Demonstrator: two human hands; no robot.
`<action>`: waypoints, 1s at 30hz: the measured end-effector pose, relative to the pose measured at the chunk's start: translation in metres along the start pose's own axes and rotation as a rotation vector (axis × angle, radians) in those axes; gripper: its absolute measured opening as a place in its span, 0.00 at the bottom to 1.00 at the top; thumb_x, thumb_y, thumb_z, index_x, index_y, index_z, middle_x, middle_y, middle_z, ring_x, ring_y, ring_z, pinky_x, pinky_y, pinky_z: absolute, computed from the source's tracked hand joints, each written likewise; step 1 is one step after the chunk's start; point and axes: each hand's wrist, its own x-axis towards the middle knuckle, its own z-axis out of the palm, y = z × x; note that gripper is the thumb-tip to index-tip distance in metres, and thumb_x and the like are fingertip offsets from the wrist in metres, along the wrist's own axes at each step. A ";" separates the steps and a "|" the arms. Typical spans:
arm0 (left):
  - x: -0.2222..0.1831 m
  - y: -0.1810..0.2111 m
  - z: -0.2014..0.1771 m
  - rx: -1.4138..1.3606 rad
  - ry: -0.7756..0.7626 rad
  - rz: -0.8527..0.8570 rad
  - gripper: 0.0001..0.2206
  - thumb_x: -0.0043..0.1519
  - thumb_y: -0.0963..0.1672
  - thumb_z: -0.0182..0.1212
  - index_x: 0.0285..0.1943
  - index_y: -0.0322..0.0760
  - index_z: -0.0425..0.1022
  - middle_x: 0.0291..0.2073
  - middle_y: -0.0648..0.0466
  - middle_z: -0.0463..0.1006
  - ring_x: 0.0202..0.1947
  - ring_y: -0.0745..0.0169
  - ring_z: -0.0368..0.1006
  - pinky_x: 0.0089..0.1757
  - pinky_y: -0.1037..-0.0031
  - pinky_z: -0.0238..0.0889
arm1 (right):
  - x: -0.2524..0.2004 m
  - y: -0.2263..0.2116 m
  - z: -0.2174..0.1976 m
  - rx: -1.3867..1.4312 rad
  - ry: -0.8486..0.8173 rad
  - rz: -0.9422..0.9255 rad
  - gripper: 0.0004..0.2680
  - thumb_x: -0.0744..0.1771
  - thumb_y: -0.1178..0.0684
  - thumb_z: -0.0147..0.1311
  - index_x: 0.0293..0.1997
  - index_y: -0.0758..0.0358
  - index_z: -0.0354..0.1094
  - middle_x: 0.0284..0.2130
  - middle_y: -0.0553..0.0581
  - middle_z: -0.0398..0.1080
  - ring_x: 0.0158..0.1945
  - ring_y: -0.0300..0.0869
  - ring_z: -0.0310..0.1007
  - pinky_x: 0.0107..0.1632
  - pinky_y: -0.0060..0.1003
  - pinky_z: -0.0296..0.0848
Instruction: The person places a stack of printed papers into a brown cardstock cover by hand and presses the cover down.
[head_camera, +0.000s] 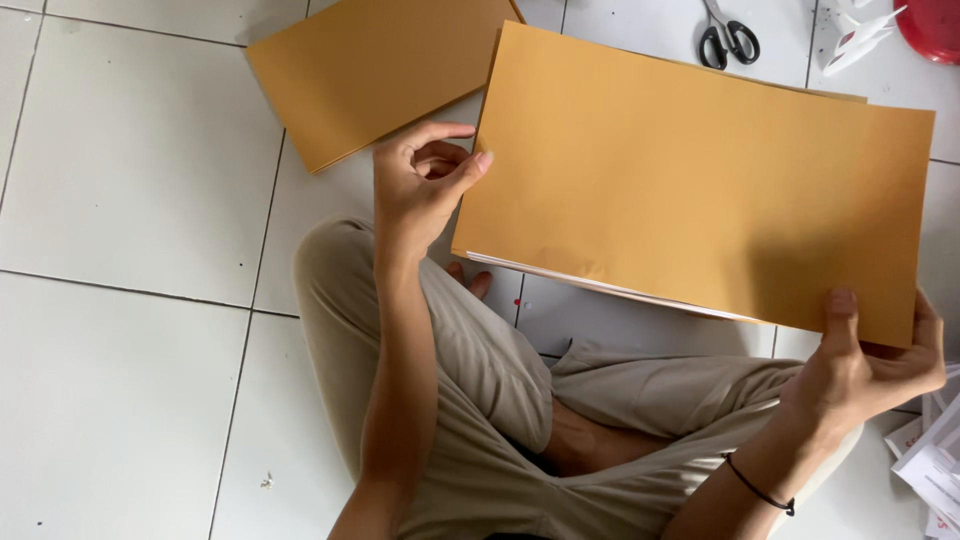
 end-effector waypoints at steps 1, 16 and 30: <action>0.000 -0.002 0.000 0.000 0.001 -0.005 0.13 0.54 0.42 0.72 0.47 0.34 0.81 0.24 0.53 0.80 0.27 0.71 0.76 0.35 0.83 0.72 | 0.000 0.000 -0.001 -0.002 -0.003 0.002 0.14 0.70 0.64 0.59 0.61 0.82 0.66 0.50 0.71 0.73 0.51 0.53 0.75 0.51 0.47 0.81; -0.002 -0.005 0.001 -0.016 -0.013 0.018 0.15 0.51 0.43 0.74 0.47 0.35 0.81 0.25 0.52 0.80 0.27 0.70 0.75 0.34 0.83 0.71 | 0.002 0.010 -0.008 -0.065 -0.009 0.211 0.07 0.69 0.61 0.59 0.46 0.71 0.65 0.29 0.50 0.57 0.29 0.36 0.50 0.31 0.33 0.48; 0.001 -0.014 0.000 -0.036 -0.015 0.025 0.16 0.52 0.41 0.75 0.49 0.32 0.81 0.27 0.53 0.79 0.29 0.71 0.76 0.36 0.85 0.71 | 0.005 0.018 -0.011 0.036 0.022 0.283 0.06 0.69 0.58 0.62 0.45 0.68 0.68 0.29 0.48 0.60 0.29 0.32 0.52 0.28 0.32 0.47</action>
